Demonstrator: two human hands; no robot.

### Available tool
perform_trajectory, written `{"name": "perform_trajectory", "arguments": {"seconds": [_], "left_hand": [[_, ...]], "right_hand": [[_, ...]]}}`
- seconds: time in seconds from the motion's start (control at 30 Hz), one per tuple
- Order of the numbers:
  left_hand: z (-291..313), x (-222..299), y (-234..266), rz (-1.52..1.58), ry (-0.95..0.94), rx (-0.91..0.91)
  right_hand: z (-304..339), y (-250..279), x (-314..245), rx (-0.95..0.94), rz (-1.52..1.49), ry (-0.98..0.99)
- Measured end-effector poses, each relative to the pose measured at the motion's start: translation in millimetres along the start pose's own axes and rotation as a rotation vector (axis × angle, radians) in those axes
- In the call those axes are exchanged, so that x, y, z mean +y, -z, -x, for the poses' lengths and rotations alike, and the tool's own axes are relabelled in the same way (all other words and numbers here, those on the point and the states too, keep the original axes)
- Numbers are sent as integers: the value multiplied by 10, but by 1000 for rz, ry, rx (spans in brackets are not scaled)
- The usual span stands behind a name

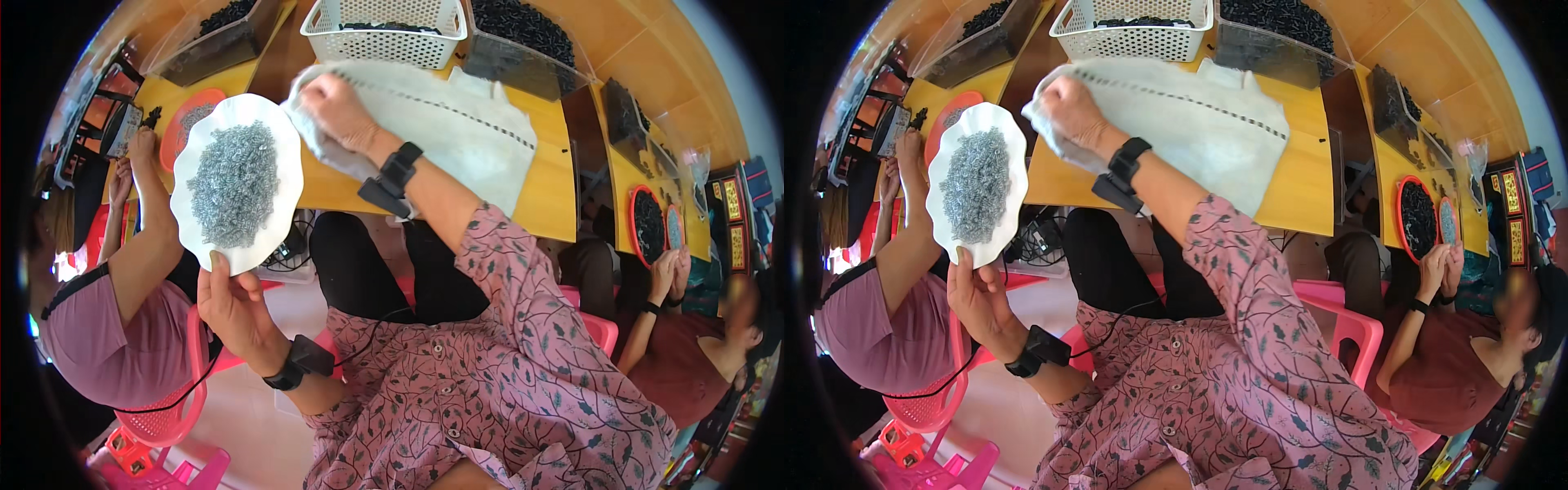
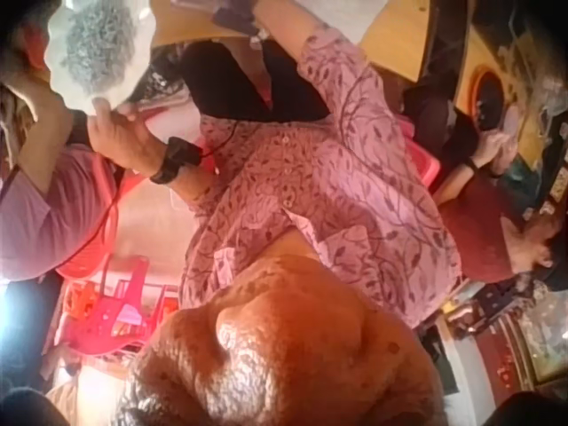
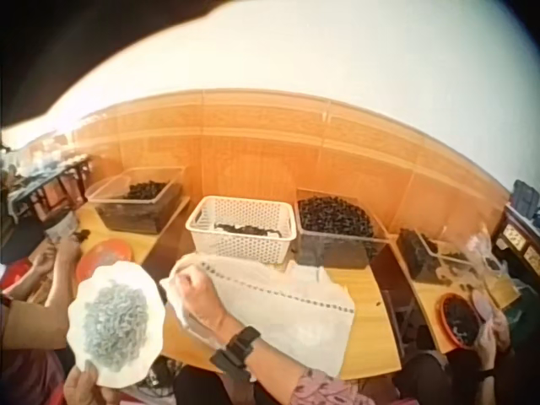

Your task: Assembling small black components by inserting silver pins into them at a shared workbench.

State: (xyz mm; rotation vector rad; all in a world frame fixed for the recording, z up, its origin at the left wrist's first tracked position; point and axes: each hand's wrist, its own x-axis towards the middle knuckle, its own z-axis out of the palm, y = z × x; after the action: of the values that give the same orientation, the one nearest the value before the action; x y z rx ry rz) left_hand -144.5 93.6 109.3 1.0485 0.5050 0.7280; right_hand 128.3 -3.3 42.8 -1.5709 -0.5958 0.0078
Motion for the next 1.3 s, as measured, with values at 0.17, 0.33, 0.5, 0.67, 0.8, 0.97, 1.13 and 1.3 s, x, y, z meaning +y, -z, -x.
{"name": "perform_trajectory", "arguments": {"seconds": [0.17, 0.33, 0.5, 0.67, 0.8, 0.97, 1.13, 1.3], "left_hand": [[-90, -44, -59, 23, 8, -34], [-190, -159, 74, 4, 72, 3], [-257, -234, 14, 6, 63, 50], [-243, -267, 124, -10, 61, 50], [-187, -208, 111, -36, 68, 90], [-212, -224, 149, -52, 72, 103], [-251, -296, 241, -37, 80, 128], [-303, -340, 291, -33, 86, 84]], "right_hand": [[297, -296, 269, -311, 139, 180], [663, 105, 41, -426, 498, 89], [648, 708, -25, -380, 637, 213], [314, 785, 107, -428, 847, 123], [161, 759, 389, -564, 993, 33], [-228, 845, 396, -536, 1160, -181], [-80, 593, 166, -452, 1272, -128], [344, 229, -116, -592, 1072, 284]]}}
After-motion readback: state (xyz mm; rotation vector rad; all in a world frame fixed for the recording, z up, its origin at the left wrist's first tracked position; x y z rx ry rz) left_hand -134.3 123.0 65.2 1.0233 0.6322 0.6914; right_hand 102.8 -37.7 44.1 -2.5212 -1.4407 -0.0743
